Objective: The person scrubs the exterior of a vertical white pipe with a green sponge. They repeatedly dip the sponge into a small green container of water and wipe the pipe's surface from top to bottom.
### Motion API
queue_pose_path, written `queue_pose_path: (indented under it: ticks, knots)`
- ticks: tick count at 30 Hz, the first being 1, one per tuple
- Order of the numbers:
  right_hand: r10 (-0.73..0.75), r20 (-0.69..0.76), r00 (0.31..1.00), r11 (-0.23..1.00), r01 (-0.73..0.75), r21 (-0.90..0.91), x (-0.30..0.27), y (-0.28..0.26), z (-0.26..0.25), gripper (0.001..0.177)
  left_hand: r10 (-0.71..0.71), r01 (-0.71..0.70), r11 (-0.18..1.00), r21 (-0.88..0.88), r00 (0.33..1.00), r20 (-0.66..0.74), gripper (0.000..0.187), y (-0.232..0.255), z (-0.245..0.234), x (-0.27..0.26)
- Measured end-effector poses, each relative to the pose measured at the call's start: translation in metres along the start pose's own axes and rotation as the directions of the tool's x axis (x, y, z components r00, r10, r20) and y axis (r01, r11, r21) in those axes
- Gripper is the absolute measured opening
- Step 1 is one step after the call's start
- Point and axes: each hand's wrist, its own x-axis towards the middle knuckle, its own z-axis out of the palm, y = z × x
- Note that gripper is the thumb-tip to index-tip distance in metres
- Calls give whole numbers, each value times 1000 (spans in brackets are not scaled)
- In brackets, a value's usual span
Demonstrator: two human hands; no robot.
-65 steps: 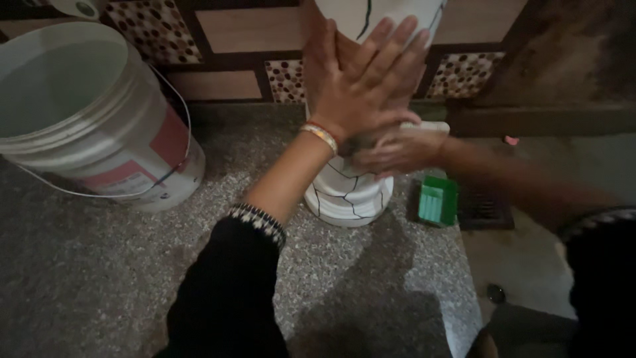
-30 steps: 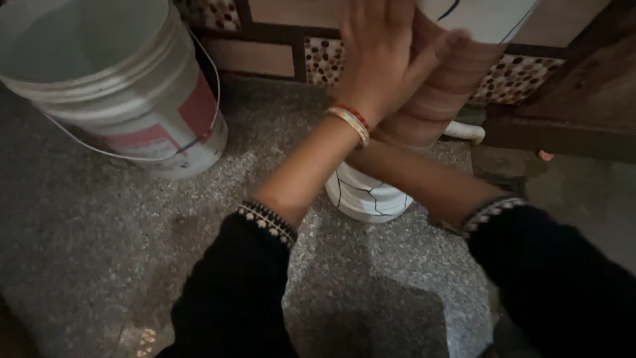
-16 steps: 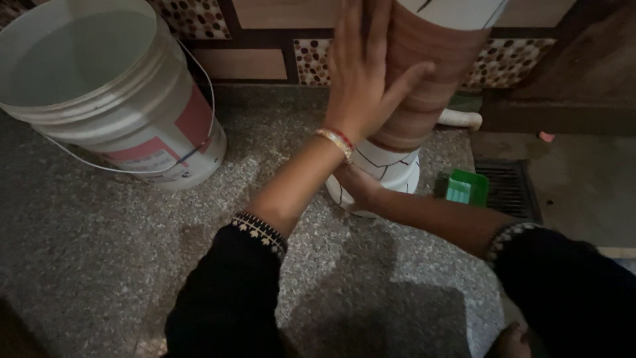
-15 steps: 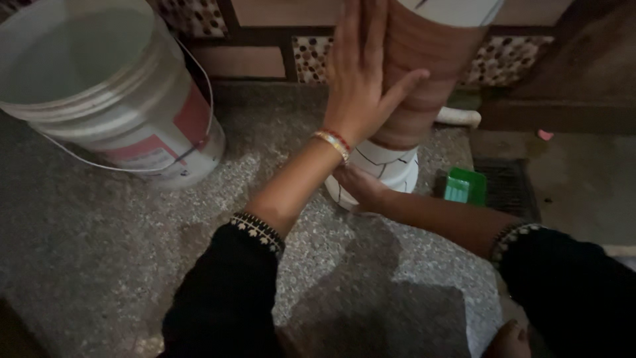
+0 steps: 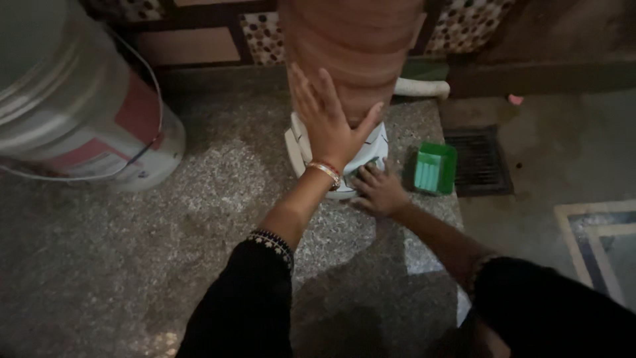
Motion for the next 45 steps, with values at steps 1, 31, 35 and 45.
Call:
queue_pose_path:
  ticks: [1,31,35,45]
  knots:
    - [56,-49,997,997,-53,57,1,-14,6,73,-5,5,1000,-2,1000,-7,126,-1,2,-3]
    - [447,125,886,-503,134,854,119,88,-5,66,188,-193,979,62,979,76,113,-32,8,-48]
    - [699,-23,715,-207,233,950,94,33,-16,69,194,-198,979,49,978,71,111,-34,11,-52]
    - [754,-402,520,400,122,908,44,-57,-37,82,227,-235,970,66,967,115,122,-41,16,-68]
